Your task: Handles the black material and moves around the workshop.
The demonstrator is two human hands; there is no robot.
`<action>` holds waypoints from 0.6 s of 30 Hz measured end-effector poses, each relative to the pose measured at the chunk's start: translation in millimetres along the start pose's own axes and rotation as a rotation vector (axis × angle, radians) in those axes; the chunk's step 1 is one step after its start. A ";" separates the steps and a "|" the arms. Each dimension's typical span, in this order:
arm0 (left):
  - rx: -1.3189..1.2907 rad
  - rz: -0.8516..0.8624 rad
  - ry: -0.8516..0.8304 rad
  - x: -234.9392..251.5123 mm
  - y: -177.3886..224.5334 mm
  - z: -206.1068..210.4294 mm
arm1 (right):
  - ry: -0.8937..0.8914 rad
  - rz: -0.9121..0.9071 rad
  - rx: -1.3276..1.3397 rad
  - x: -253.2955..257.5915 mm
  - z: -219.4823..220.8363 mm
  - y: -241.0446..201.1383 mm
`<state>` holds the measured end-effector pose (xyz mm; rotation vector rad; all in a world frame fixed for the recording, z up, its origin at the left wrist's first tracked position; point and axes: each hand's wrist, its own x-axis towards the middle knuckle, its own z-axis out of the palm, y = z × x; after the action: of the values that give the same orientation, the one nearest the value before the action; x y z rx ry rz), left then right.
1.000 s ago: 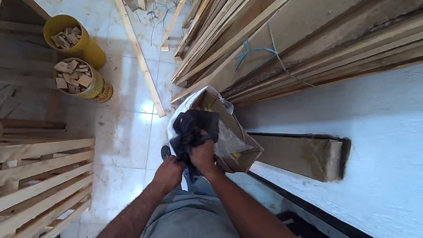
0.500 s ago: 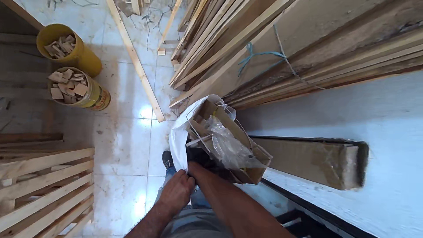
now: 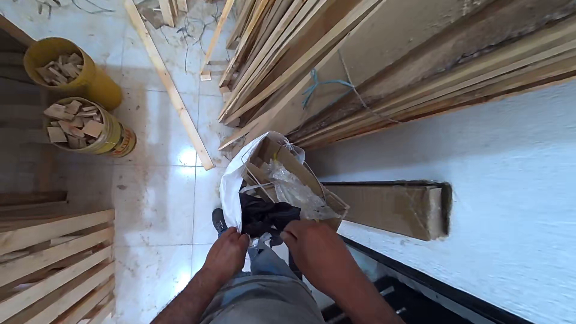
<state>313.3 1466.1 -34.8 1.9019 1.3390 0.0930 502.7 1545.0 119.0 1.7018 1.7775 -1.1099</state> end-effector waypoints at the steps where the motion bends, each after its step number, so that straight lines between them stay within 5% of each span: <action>1: 0.002 0.001 0.002 0.6 0.3 -0.1 | -0.001 0.031 0.032 1.3 9.4 5.4; 6: 0.019 0.020 0.005 0.1 -1.3 2.4 | 0.063 -0.041 0.100 73.7 96.5 19.9; 9: 0.041 0.037 0.017 -2.1 -2.9 6.2 | -0.043 -0.121 0.020 128.3 124.7 5.6; 14: 0.063 0.091 0.118 -2.2 -4.2 8.5 | -0.359 -0.297 0.018 174.2 129.5 -21.5; 18: 0.048 0.086 0.159 -1.2 -5.1 10.2 | -0.556 -0.260 0.111 171.0 122.8 -18.9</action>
<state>313.7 1460.1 -44.6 2.0283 1.3742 0.2621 433.2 1555.2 -80.4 1.0770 1.6145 -1.6281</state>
